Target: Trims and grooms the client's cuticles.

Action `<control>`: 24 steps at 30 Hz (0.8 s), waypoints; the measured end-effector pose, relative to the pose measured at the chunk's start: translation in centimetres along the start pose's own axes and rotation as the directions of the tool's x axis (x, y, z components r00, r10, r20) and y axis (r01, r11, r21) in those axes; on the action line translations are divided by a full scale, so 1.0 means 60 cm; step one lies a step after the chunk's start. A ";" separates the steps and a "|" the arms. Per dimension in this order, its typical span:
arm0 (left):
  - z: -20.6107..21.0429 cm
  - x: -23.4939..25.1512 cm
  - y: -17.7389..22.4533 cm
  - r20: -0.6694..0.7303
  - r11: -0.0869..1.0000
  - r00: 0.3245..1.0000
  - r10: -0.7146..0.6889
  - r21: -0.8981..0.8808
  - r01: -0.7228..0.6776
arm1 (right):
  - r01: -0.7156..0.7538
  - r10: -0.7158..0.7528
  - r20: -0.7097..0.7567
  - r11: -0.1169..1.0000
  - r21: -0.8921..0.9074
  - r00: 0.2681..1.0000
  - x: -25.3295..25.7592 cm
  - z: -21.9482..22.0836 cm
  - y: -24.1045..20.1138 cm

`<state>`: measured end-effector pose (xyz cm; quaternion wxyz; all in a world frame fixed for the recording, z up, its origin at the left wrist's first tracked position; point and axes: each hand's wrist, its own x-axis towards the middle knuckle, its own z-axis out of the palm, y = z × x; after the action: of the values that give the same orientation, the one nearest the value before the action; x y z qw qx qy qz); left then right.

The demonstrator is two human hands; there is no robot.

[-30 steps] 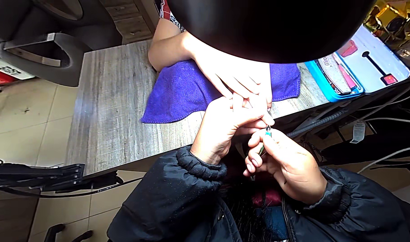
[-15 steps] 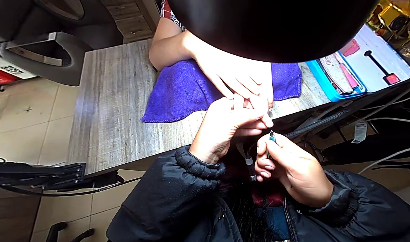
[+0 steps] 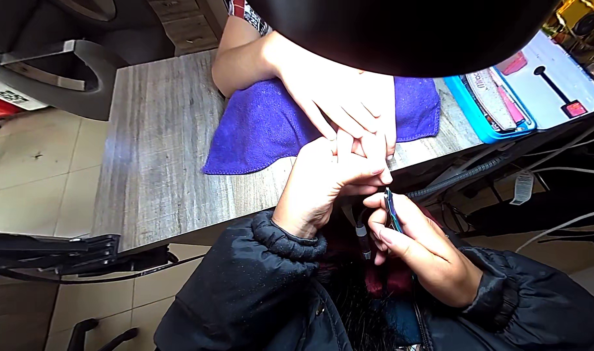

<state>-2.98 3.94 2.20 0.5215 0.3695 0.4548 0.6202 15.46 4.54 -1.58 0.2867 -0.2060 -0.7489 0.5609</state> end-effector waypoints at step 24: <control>0.004 0.002 -0.004 -0.021 0.999 0.999 0.032 0.012 -0.031 | -0.021 0.023 -0.014 0.986 0.168 1.000 0.008 -0.001 0.003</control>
<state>-2.71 4.14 2.08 0.5047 0.3731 0.4581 0.6295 15.16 4.96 -1.65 0.3029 -0.1939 -0.6944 0.6233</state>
